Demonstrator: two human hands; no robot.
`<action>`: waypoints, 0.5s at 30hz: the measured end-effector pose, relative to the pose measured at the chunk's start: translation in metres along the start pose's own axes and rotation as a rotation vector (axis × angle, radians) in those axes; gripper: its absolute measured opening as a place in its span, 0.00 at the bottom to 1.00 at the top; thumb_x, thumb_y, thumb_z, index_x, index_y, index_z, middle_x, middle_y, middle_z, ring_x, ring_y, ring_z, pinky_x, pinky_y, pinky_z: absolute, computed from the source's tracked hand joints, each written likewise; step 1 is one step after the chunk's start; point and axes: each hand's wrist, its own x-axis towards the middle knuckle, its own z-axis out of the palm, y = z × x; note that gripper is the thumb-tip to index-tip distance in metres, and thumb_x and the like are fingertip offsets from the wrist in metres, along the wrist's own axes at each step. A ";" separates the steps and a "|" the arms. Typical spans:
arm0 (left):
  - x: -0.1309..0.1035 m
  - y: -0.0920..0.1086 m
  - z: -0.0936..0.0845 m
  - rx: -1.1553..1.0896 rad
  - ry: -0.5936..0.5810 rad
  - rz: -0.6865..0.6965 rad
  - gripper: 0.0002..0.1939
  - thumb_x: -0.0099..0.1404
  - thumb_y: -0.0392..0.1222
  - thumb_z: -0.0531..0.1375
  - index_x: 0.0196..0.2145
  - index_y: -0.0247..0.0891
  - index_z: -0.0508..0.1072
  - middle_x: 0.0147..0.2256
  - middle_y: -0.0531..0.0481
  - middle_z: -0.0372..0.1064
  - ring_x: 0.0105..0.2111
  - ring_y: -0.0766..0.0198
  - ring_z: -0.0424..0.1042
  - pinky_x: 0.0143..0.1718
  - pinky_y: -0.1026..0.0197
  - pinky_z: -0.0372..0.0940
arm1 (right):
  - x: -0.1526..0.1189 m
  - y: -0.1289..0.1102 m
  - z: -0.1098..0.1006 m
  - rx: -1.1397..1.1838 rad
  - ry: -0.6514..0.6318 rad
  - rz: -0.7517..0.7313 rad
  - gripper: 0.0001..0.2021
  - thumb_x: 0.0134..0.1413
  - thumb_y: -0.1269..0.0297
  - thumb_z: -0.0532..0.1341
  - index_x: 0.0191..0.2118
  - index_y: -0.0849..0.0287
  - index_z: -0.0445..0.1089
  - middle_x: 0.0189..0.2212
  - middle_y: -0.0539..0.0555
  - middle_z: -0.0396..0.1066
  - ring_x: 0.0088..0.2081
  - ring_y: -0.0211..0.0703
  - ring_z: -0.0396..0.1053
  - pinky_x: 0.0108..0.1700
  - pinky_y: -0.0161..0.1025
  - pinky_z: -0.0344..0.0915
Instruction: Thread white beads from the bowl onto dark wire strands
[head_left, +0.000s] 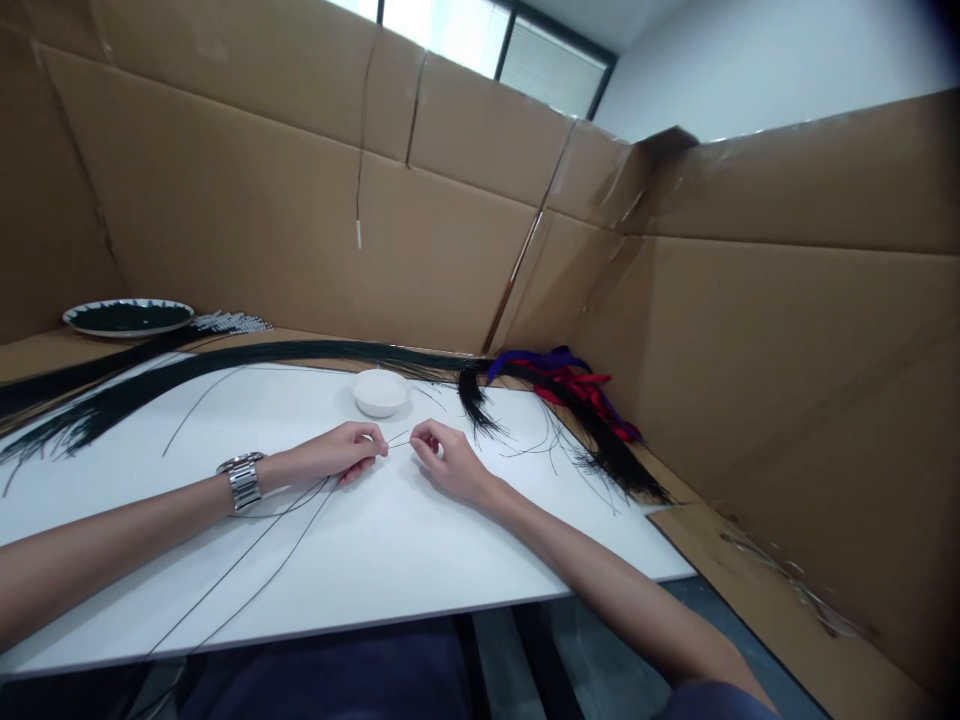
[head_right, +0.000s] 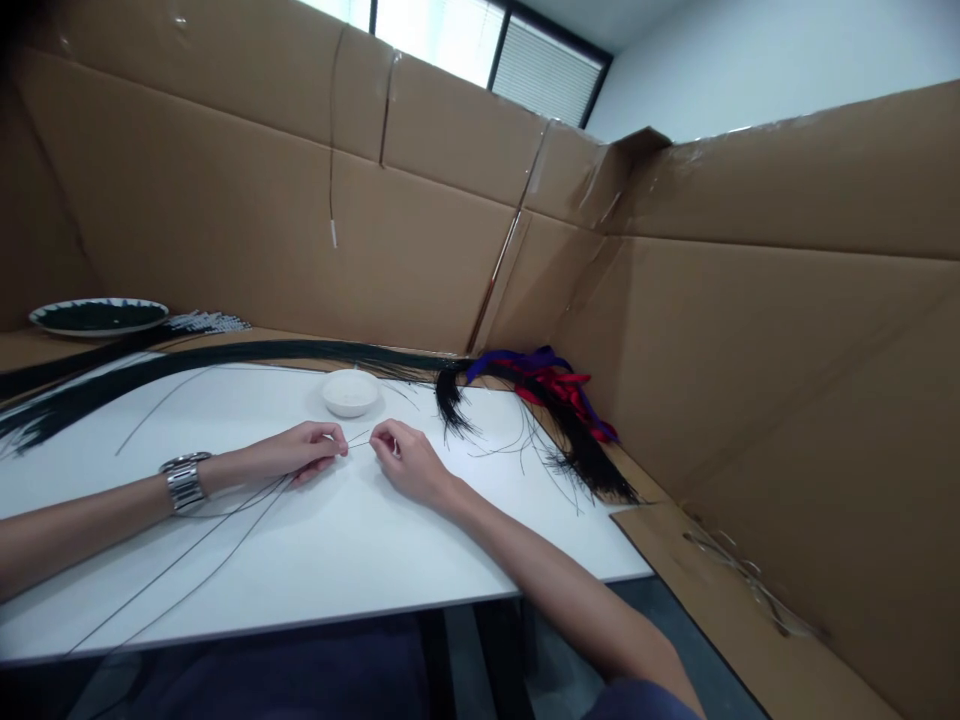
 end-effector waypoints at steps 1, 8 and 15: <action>0.000 0.001 -0.001 0.009 -0.010 -0.012 0.13 0.67 0.52 0.57 0.38 0.39 0.69 0.23 0.58 0.60 0.17 0.73 0.58 0.16 0.69 0.52 | 0.000 0.000 -0.001 0.015 -0.011 0.002 0.07 0.64 0.64 0.55 0.37 0.58 0.69 0.30 0.50 0.70 0.31 0.38 0.65 0.36 0.36 0.62; 0.000 0.003 -0.002 0.027 -0.062 -0.019 0.17 0.67 0.57 0.58 0.37 0.39 0.67 0.19 0.59 0.58 0.16 0.69 0.56 0.18 0.66 0.57 | -0.001 0.004 -0.002 0.036 -0.038 -0.066 0.20 0.58 0.62 0.64 0.56 0.55 0.66 0.39 0.52 0.70 0.34 0.38 0.65 0.36 0.36 0.64; -0.003 0.006 0.009 0.396 0.119 0.180 0.17 0.68 0.56 0.56 0.34 0.38 0.71 0.26 0.54 0.65 0.26 0.66 0.62 0.27 0.65 0.54 | -0.001 0.006 0.008 0.047 -0.060 -0.095 0.07 0.63 0.64 0.60 0.38 0.59 0.74 0.31 0.51 0.72 0.29 0.36 0.63 0.35 0.35 0.61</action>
